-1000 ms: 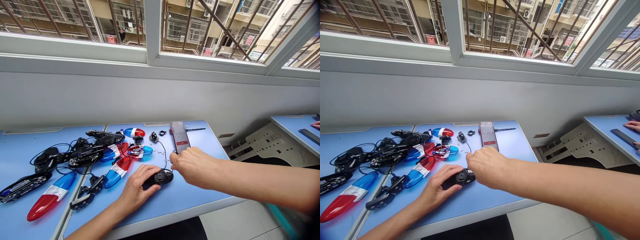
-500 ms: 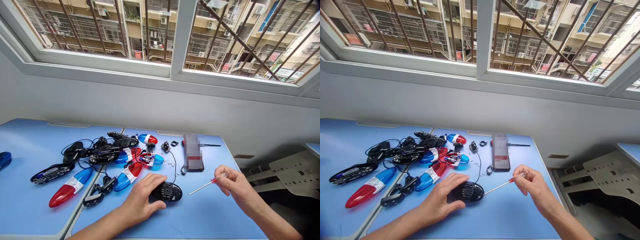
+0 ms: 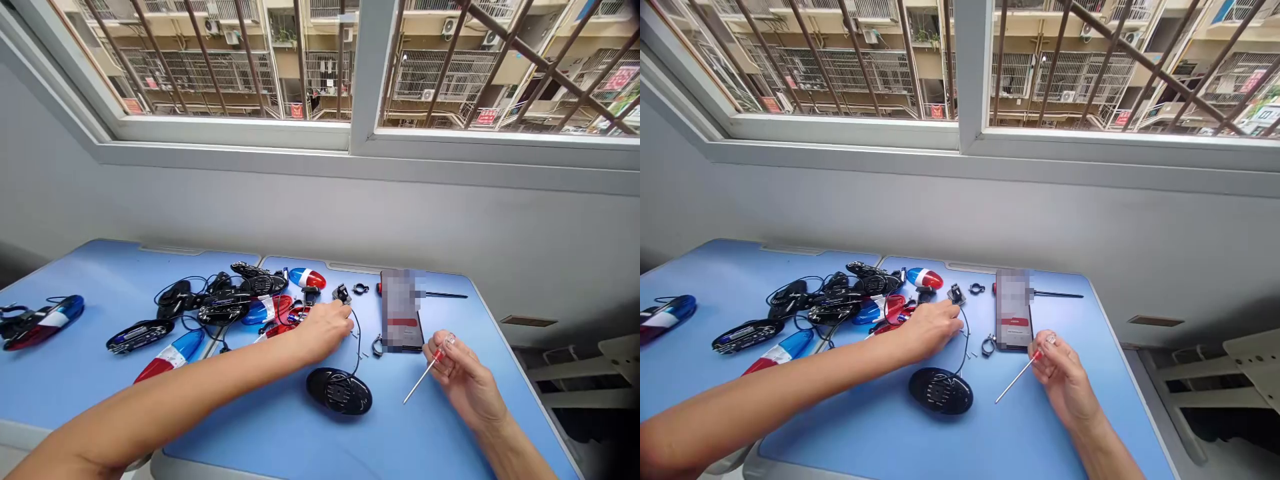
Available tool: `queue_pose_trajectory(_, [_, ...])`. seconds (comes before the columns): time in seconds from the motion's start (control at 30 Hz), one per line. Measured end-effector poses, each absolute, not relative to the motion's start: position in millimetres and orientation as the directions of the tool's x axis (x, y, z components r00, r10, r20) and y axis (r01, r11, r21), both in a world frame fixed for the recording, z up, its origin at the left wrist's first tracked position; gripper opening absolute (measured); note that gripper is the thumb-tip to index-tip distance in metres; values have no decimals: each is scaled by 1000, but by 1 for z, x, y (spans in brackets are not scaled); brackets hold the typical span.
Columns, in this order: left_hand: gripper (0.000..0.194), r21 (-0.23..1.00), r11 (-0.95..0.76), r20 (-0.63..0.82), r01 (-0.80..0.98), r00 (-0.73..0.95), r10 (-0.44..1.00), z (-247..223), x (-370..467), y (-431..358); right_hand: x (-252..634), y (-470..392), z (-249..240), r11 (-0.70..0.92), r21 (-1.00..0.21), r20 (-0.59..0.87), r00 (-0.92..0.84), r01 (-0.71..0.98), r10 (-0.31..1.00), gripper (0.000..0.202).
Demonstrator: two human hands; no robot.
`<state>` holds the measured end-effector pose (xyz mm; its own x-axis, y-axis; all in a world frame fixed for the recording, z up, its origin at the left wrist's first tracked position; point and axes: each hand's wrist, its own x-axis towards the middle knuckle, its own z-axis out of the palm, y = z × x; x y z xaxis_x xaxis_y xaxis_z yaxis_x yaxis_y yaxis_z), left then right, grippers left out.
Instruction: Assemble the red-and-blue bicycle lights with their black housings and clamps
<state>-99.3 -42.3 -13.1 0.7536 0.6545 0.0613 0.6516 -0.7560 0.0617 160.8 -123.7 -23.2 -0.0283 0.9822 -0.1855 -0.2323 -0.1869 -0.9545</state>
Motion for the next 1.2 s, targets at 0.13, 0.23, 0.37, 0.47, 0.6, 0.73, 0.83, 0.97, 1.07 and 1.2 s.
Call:
queue_pose_trajectory(0.13, [15,102,-739,17,666,742,670,-25,-86,-36,165,-129,-21,-194,-935,-190,-43,-298,981,27])
queue_pose_trajectory(0.23, [18,166,-716,-3,678,727,687,-25,-84,-35,164,-131,-20,-222,-910,-213,-63,-349,975,29])
queue_pose_trajectory(0.37, [16,269,-658,30,703,677,736,-12,-94,-40,163,-133,-22,-246,-898,-235,-74,-365,969,31])
queue_pose_trajectory(0.47, [16,659,-369,-16,655,503,864,0,-117,-53,165,-134,-25,-232,-904,-228,-53,-359,972,31])
queue_pose_trajectory(0.6, [29,933,306,-352,190,308,884,-1,-153,-81,168,-133,-33,-226,-918,-225,-41,-324,973,30])
queue_pose_trajectory(0.73, [33,909,401,-416,111,212,884,-13,-174,-102,168,-129,-42,-240,-939,-231,-65,-248,971,30])
queue_pose_trajectory(0.83, [23,936,308,-339,168,208,917,-20,-178,-109,167,-127,-45,-240,-948,-233,-59,-207,971,29])
queue_pose_trajectory(0.97, [10,978,77,-129,196,269,954,-28,-178,-115,164,-128,-44,-231,-957,-229,-34,-176,973,29])
queue_pose_trajectory(1.07, [12,982,18,-71,190,276,959,-34,-174,-120,164,-128,-43,-236,-963,-235,-27,-132,972,29])
queue_pose_trajectory(1.2, [13,983,-41,-9,179,273,962,-41,-170,-123,164,-127,-43,-257,-962,-254,-47,-91,966,29])
